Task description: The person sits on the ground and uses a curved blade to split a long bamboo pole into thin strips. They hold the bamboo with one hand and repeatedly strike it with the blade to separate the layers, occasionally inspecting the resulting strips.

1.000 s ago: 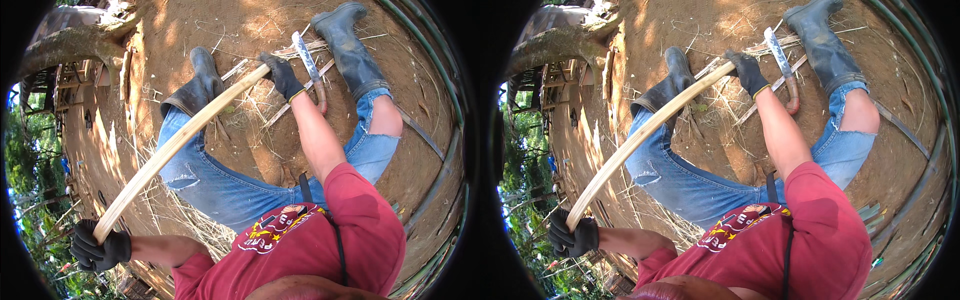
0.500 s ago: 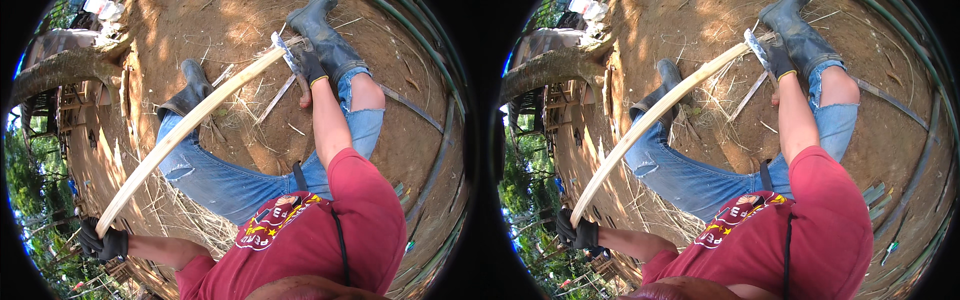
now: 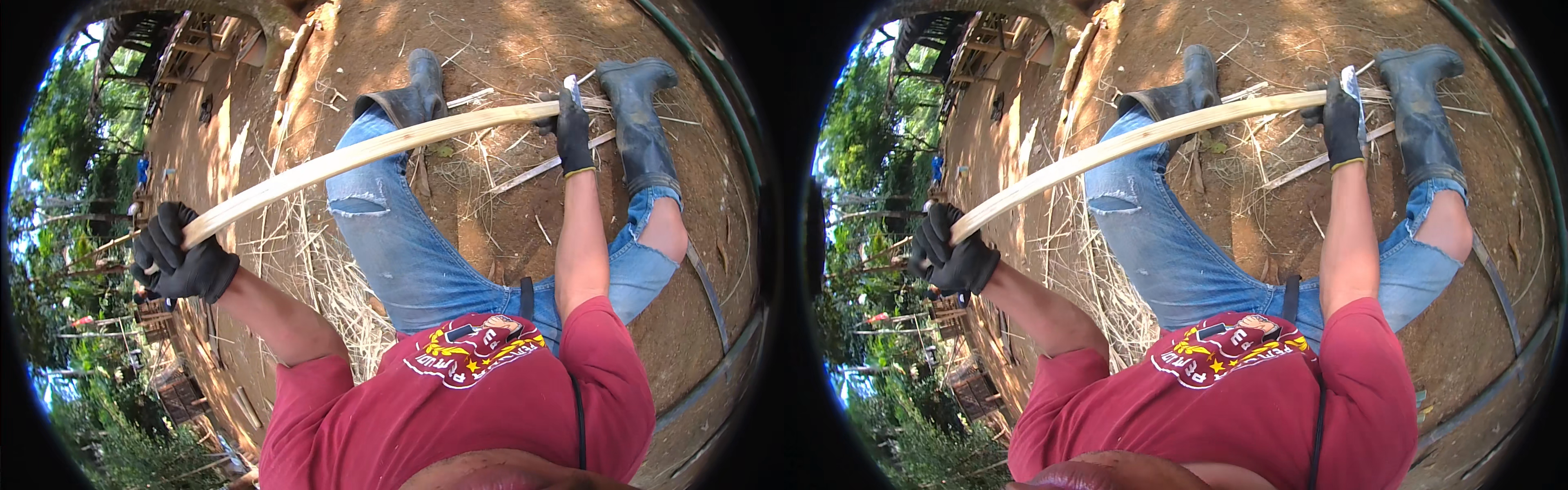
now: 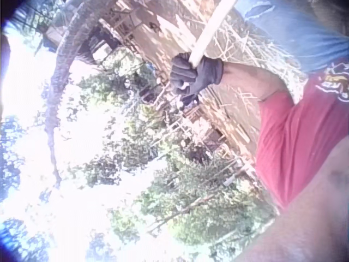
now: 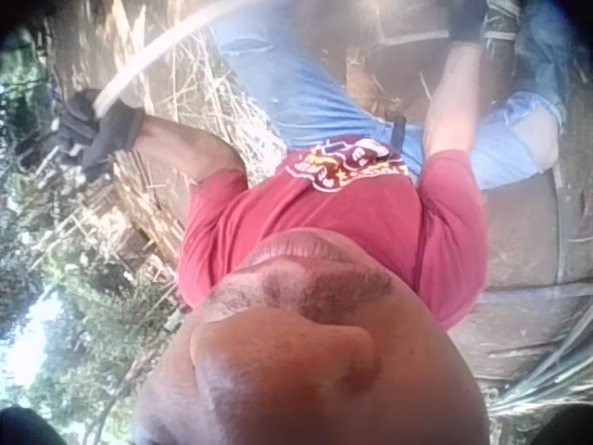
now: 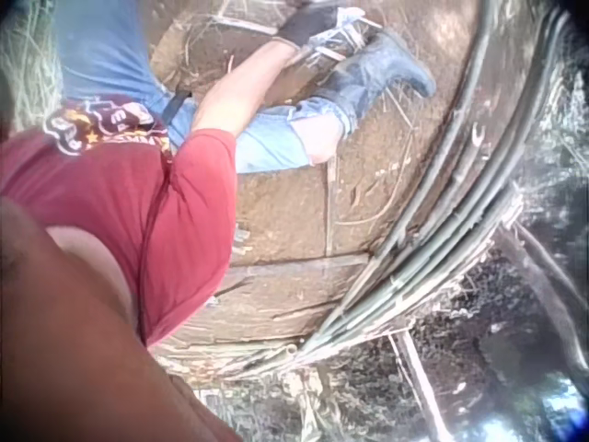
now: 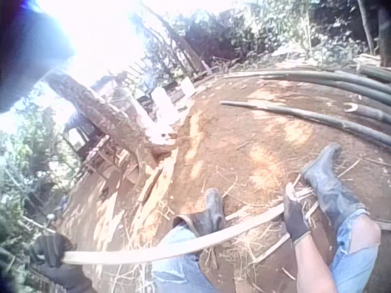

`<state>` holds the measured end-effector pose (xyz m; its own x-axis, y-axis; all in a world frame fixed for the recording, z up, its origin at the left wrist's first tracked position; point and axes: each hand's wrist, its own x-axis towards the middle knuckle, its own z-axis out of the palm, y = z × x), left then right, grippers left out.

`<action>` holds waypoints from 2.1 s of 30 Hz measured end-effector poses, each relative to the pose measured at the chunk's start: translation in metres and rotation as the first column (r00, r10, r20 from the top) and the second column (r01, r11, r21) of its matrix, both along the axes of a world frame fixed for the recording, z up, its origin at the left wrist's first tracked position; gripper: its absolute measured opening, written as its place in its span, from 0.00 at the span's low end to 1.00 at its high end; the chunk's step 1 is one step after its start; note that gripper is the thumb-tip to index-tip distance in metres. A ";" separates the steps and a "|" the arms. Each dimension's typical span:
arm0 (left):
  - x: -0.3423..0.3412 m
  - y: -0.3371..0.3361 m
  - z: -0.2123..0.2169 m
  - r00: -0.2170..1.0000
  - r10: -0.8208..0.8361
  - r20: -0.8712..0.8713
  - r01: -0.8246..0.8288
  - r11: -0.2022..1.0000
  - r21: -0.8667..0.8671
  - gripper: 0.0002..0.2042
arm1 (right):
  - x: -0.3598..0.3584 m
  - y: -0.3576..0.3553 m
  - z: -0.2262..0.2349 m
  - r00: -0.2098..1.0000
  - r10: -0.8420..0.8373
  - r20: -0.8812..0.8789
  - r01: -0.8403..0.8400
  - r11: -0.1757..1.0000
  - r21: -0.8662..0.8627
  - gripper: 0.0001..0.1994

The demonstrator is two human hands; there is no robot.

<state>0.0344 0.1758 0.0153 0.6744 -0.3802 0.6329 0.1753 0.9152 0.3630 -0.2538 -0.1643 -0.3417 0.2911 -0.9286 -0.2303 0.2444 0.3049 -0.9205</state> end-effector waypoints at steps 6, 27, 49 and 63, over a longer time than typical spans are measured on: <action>-0.003 -0.017 -0.007 0.998 -0.059 -0.005 0.059 0.993 0.103 0.14 | -0.025 -0.017 -0.045 0.734 -0.283 -0.618 0.045 0.927 -0.371 0.22; -0.063 -0.092 -0.009 0.857 -0.347 0.381 0.281 0.935 0.218 0.19 | 0.116 0.178 0.220 0.996 0.076 -0.050 -0.066 0.225 -0.972 0.25; -0.120 -0.176 -0.107 0.815 -0.490 0.309 0.069 0.612 0.788 0.30 | 0.031 0.158 0.201 0.951 0.307 0.019 -0.298 0.935 -0.190 0.20; -0.088 -0.206 -0.036 0.846 -0.504 0.173 0.385 0.802 0.456 0.23 | 0.034 0.169 0.191 0.888 -0.174 -0.426 -0.302 0.476 -0.826 0.31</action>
